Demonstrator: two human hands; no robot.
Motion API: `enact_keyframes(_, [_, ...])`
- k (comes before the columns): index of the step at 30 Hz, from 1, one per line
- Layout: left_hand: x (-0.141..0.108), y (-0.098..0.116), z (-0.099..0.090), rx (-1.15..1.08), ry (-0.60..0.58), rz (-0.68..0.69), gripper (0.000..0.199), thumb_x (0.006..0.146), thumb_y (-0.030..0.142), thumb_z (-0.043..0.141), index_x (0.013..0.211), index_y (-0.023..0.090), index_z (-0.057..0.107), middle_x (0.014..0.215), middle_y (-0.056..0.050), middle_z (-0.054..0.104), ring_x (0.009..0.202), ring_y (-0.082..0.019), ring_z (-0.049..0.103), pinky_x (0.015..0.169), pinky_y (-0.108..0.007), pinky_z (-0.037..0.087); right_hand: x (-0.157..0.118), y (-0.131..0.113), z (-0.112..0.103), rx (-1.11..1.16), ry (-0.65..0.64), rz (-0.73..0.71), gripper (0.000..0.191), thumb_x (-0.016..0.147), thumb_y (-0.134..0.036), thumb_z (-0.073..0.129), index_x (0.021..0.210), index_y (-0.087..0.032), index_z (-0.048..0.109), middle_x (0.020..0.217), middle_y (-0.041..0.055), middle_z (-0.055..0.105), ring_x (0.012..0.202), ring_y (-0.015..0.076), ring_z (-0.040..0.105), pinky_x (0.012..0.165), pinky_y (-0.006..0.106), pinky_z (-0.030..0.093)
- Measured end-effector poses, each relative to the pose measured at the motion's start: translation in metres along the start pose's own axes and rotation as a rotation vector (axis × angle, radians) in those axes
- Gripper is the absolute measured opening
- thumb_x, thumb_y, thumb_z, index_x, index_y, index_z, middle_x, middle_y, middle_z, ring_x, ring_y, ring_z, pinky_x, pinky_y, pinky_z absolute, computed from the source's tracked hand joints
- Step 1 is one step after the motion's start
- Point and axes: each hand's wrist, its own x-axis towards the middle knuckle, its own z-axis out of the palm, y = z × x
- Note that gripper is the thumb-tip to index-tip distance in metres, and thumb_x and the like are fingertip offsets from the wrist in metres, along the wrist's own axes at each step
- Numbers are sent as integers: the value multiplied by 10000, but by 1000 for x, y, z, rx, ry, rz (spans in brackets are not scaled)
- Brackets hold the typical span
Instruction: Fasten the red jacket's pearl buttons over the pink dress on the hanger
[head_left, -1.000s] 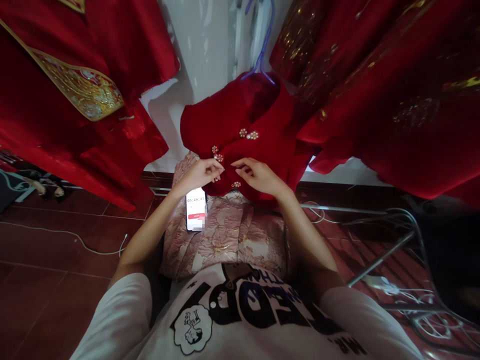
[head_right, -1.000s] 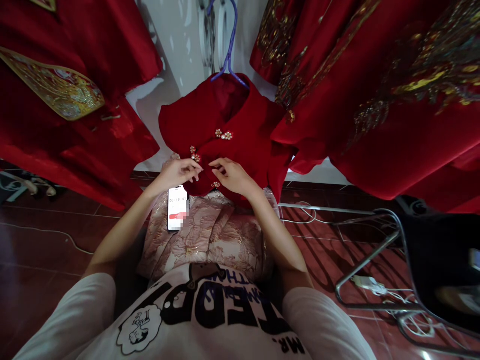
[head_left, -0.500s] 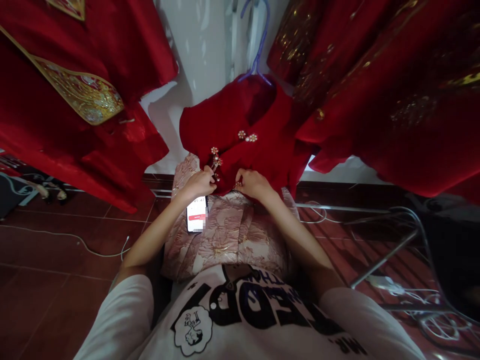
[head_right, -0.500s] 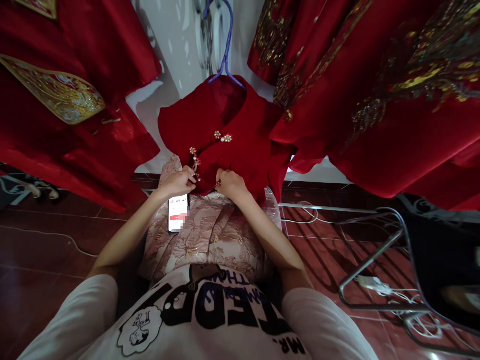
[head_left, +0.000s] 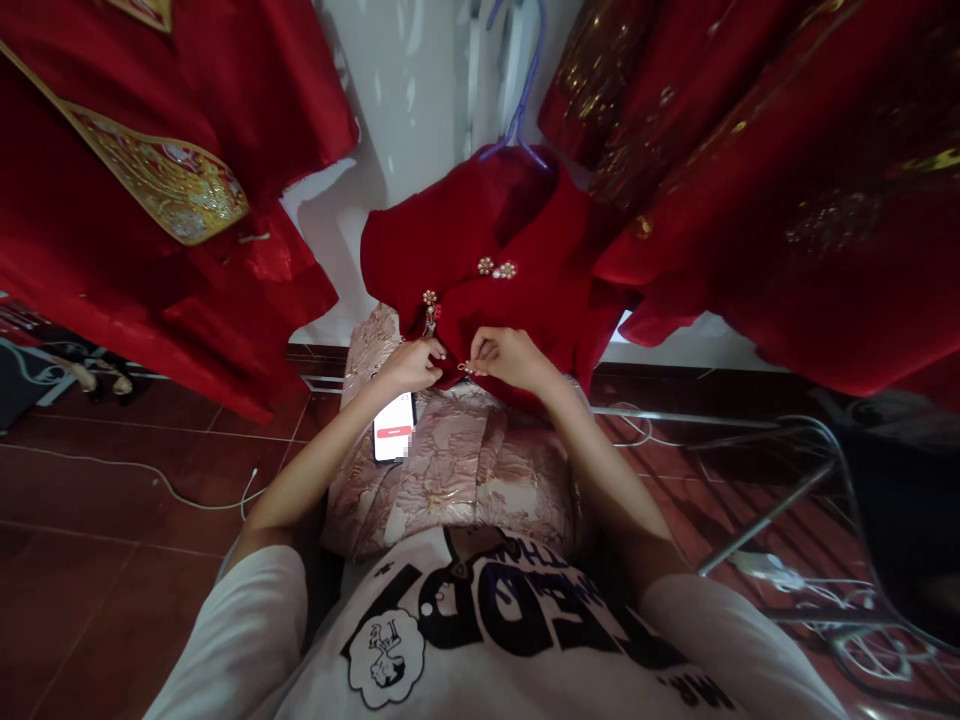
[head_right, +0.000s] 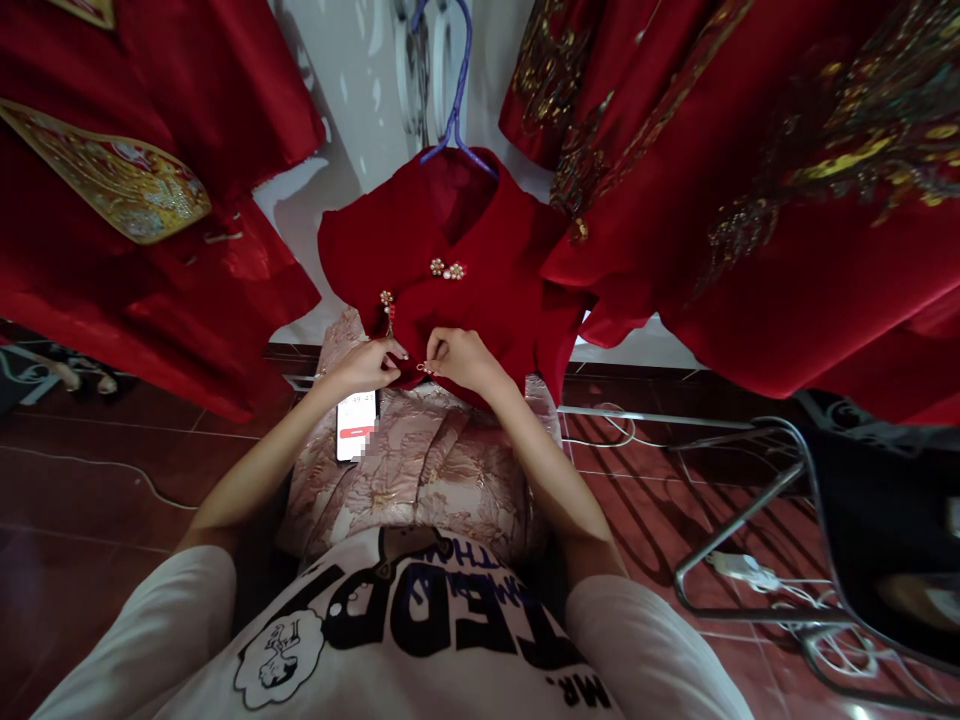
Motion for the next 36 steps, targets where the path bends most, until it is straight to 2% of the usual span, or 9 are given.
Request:
enact_keyframes(3, [3, -5, 3, -1, 49, 27, 294, 682, 66, 672, 918, 209, 773, 941, -40, 836, 818, -237, 800, 764, -294, 645, 4, 5, 7, 54, 10, -76, 118, 807, -52, 675, 779, -166, 685, 784, 24, 771, 747, 141, 739, 692, 214, 523])
enact_keyframes(6, [6, -9, 5, -56, 109, 24, 239, 669, 63, 666, 815, 216, 777, 842, -28, 827, 757, -227, 790, 719, -287, 643, 10, 11, 20, 82, 25, -93, 116, 827, -73, 660, 816, -169, 724, 858, 35, 799, 788, 149, 765, 719, 217, 545])
enact_keyframes(12, [11, -11, 4, -259, 122, -54, 178, 682, 54, 675, 774, 171, 773, 826, -59, 820, 766, -209, 787, 735, -288, 633, 17, 17, 42, 79, 177, -145, 123, 881, -92, 626, 861, -177, 713, 975, 53, 799, 869, 157, 768, 842, 262, 593])
enact_keyframes(16, [12, -12, 5, -287, 147, -34, 51, 719, 118, 756, 735, 165, 765, 788, -66, 809, 749, -213, 777, 713, -295, 622, 18, 19, 46, 95, 192, -177, 115, 888, -111, 616, 863, -190, 695, 992, 49, 787, 886, 162, 762, 876, 289, 614])
enact_keyframes(21, [11, -12, 3, -271, 179, -38, 173, 692, 24, 736, 751, 179, 786, 792, -27, 813, 758, -209, 783, 740, -301, 630, 17, 22, 50, 108, 219, -210, 106, 905, -120, 607, 865, -181, 685, 1003, 62, 757, 846, 152, 742, 840, 276, 622])
enact_keyframes(24, [9, -11, -1, -273, 166, -53, 183, 709, 17, 732, 748, 185, 793, 792, -22, 814, 756, -215, 782, 737, -312, 633, 18, 25, 55, 101, 243, -242, 122, 908, -100, 595, 869, -175, 683, 994, 63, 729, 812, 146, 727, 798, 266, 620])
enact_keyframes(29, [9, -10, -7, -324, 63, -52, 114, 766, 51, 725, 791, 151, 774, 853, -50, 814, 794, -190, 776, 770, -276, 617, 20, 25, 55, 83, 250, -228, 134, 894, -69, 615, 862, -180, 681, 975, 53, 706, 784, 142, 714, 771, 262, 606])
enact_keyframes(33, [9, -14, -8, -171, 72, 13, 113, 798, 69, 707, 882, 139, 734, 907, -66, 784, 817, -186, 751, 794, -292, 601, 16, 16, 42, -4, 355, -197, 139, 854, -58, 668, 875, -189, 707, 966, 38, 714, 731, 130, 678, 745, 267, 564])
enact_keyframes(36, [5, -17, -9, 71, 75, 182, 151, 830, 149, 750, 981, 148, 732, 1056, -98, 742, 960, -244, 729, 891, -375, 598, 11, 7, 30, -52, 473, -214, 151, 862, -69, 647, 878, -198, 724, 942, 26, 707, 699, 121, 654, 690, 261, 517])
